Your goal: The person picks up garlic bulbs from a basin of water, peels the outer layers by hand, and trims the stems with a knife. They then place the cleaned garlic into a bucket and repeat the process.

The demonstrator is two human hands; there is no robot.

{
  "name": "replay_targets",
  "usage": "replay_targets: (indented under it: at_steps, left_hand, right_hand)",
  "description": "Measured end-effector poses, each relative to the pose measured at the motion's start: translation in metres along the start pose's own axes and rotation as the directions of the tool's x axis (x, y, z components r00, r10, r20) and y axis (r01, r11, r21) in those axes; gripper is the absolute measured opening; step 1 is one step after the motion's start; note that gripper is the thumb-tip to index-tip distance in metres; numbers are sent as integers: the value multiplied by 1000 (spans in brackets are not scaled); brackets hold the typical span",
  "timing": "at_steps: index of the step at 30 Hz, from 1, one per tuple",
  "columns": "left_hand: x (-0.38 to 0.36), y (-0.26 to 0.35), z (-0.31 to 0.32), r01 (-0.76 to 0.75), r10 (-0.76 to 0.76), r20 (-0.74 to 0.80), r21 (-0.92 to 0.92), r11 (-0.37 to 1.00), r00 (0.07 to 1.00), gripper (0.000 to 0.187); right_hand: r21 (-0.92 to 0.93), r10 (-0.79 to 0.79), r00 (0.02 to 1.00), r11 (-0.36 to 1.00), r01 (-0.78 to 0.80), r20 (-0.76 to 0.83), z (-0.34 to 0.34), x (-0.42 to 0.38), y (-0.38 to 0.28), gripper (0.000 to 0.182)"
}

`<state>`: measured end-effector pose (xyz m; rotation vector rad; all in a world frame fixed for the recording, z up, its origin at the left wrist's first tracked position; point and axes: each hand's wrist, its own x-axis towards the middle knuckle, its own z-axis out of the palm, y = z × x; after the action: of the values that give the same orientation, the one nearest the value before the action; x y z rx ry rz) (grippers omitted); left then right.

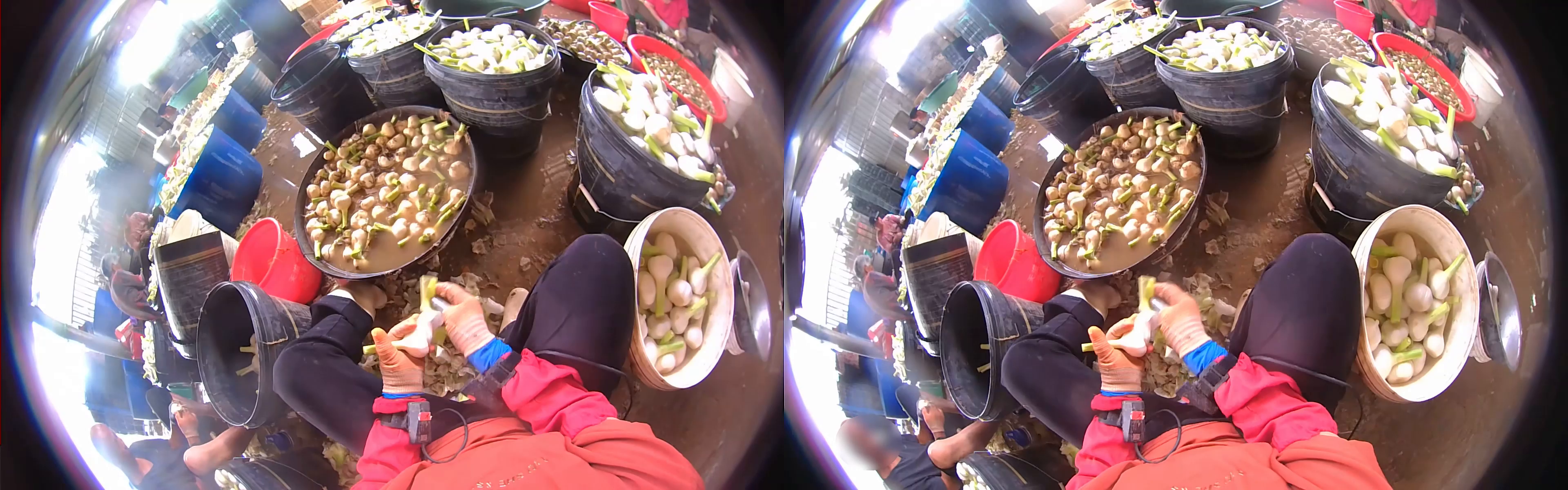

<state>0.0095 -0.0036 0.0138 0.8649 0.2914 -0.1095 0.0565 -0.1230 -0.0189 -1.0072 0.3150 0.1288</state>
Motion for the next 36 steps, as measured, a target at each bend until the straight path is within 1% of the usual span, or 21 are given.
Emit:
replay_targets:
  at_steps: [3,5,7,8,9,10,11,13,15,17,19,20,23,25,27,29,31,33,34,35,36]
  left_hand:
    - [-4,2,9,-19,14,85,61,998,996,73]
    - [-6,7,11,-50,54,-12,206,977,998,77]
    - [-3,10,2,-88,89,7,275,957,996,83]
    - [0,10,-2,-152,159,13,382,911,987,85]
    - [2,9,-6,-210,225,28,483,850,974,88]
    - [4,7,-8,-212,227,27,479,852,974,88]
    - [5,6,-10,-276,272,101,600,751,957,90]
    - [6,3,-12,-394,319,262,782,483,911,94]
    - [4,4,-8,-376,294,254,772,512,921,97]
    - [2,3,0,-441,370,244,569,693,896,96]
    - [2,4,2,-432,443,79,427,795,893,71]
    - [2,7,1,-364,404,-4,426,828,915,59]
    - [8,2,-20,-222,285,-149,341,913,947,40]
    - [9,5,-17,-145,200,-203,257,956,958,31]
    - [7,9,-13,-20,16,-242,-14,1000,970,26]
    - [11,8,-23,-9,-15,-223,-108,994,975,26]
    - [10,14,-20,99,-123,-55,-321,942,991,25]
    - [6,15,-15,100,-112,-15,-345,933,994,23]
    - [6,12,-12,33,-55,-68,-287,957,996,22]
    - [6,11,-8,-32,6,-116,-225,974,993,21]
    - [4,10,-3,-86,66,-127,-158,984,990,19]
  right_hand:
    - [-90,-157,969,986,142,-191,-28,37,30,44]
    - [-543,-214,969,832,113,-126,-17,16,-8,41]
    - [-643,-274,961,731,228,30,-6,7,-7,39]
    - [-417,-154,973,884,213,171,-2,-9,-17,37]
    - [-421,-153,972,881,215,176,1,-17,-27,37]
    - [-445,-96,923,854,269,374,2,-22,-33,39]
    - [-457,-25,834,827,327,552,3,-27,-39,41]
    - [-540,-30,837,752,379,546,9,-38,-54,41]
    - [-673,-48,842,577,462,537,14,-43,-63,40]
    - [-674,-127,842,543,501,524,8,-33,-39,39]
    - [-366,48,935,926,90,351,9,-30,-37,41]
    - [-118,110,938,990,-74,329,11,-31,-37,34]
    - [9,111,938,993,-120,328,9,-31,-55,33]
    - [289,58,943,944,-159,328,4,-24,-57,36]
    - [467,-199,889,884,-19,412,-1,-22,-67,44]
    - [652,-211,930,757,-38,300,0,-19,-84,44]
    - [660,-194,969,750,46,153,-4,-13,-91,38]
    - [547,-110,989,836,36,103,-6,-10,-82,36]
    - [126,-249,960,964,233,129,-4,-11,-67,36]
    - [-312,-355,911,859,407,212,-2,-12,-52,36]
    - [-350,-345,905,839,416,250,4,-17,-45,40]
